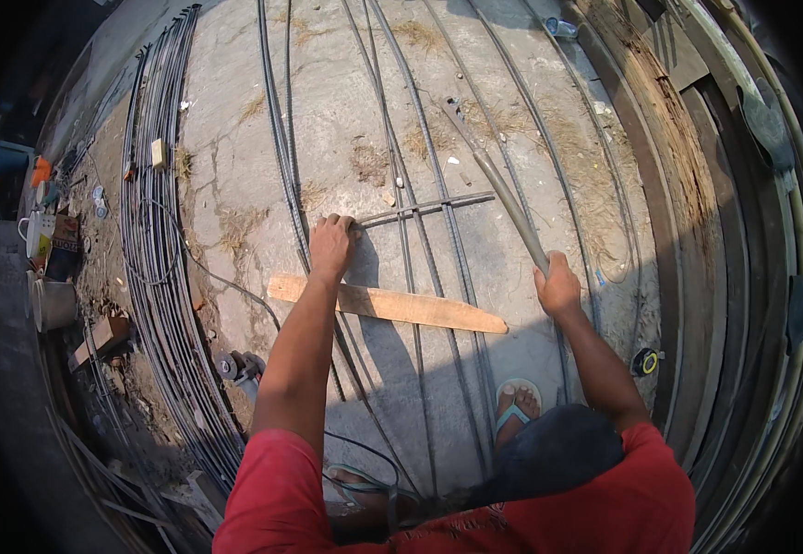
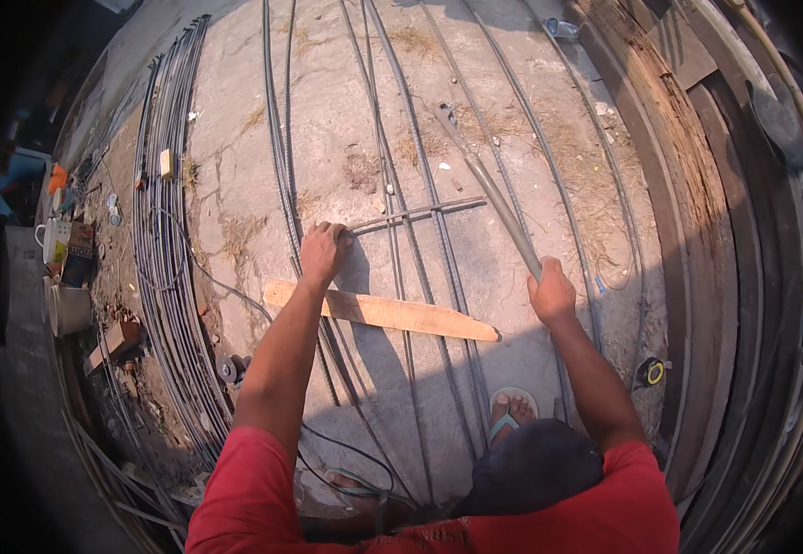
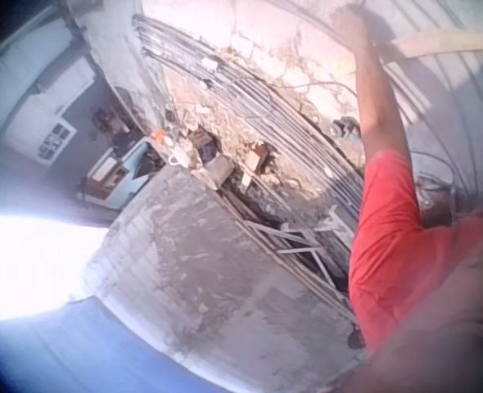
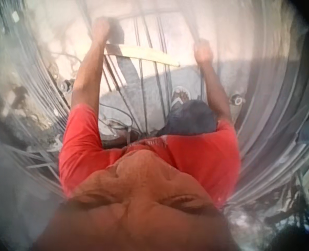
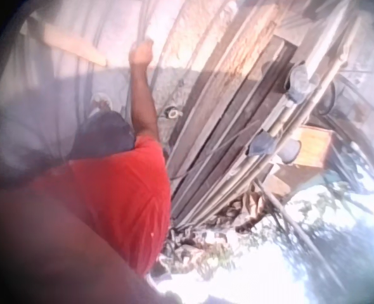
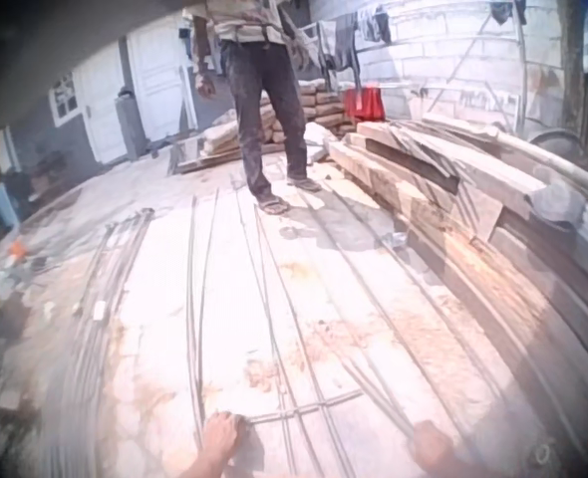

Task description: The person uses an angle grinder to cut a steel rod resting on a wooden plank. They then pick up the cut pieces and bend them using a long metal bar as a lever against the plank. The person repeats the cutting and bending process for additional steel rods.

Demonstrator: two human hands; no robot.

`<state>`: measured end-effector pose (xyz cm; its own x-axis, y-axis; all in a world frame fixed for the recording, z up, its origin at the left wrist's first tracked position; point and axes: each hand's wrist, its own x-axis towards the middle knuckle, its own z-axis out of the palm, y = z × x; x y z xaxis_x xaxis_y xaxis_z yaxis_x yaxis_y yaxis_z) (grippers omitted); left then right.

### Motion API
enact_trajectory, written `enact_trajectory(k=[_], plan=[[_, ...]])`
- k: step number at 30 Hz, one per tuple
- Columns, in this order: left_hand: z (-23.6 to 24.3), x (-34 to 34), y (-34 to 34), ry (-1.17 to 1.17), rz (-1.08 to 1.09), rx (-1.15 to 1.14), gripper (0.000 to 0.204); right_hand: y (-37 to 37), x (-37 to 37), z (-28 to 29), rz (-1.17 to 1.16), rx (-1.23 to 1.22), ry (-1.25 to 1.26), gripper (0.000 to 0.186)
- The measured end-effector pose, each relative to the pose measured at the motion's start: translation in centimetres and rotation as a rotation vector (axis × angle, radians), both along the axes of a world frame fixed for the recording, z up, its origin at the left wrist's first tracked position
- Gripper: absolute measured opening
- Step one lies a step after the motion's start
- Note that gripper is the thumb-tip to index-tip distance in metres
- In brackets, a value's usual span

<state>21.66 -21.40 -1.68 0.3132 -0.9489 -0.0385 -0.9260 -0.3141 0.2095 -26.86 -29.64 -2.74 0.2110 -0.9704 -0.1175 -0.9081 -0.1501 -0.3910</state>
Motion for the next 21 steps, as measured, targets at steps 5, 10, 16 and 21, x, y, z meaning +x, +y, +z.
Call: enact_trajectory(k=[5, 10, 16, 21], plan=[[2.0, 0.7, 1.3, 0.096, -0.069, -0.015, 0.025, -1.2, -3.1, 3.1, 0.021, 0.095, -0.154, 0.045], [4.6, 0.0, 2.0, 0.212, -0.136, -0.027, 0.033, 2.5, -5.4, 4.3, -0.004, 0.395, -0.345, 0.042], [5.8, 0.3, 2.0, 0.568, 0.181, 0.141, 0.037, 8.3, -3.7, 9.3, -0.252, 0.934, -0.655, 0.031], [5.5, -1.3, 1.5, 0.577, 0.096, -0.035, 0.035, 12.1, -7.6, 9.1, -0.197, 0.865, -0.696, 0.03]])
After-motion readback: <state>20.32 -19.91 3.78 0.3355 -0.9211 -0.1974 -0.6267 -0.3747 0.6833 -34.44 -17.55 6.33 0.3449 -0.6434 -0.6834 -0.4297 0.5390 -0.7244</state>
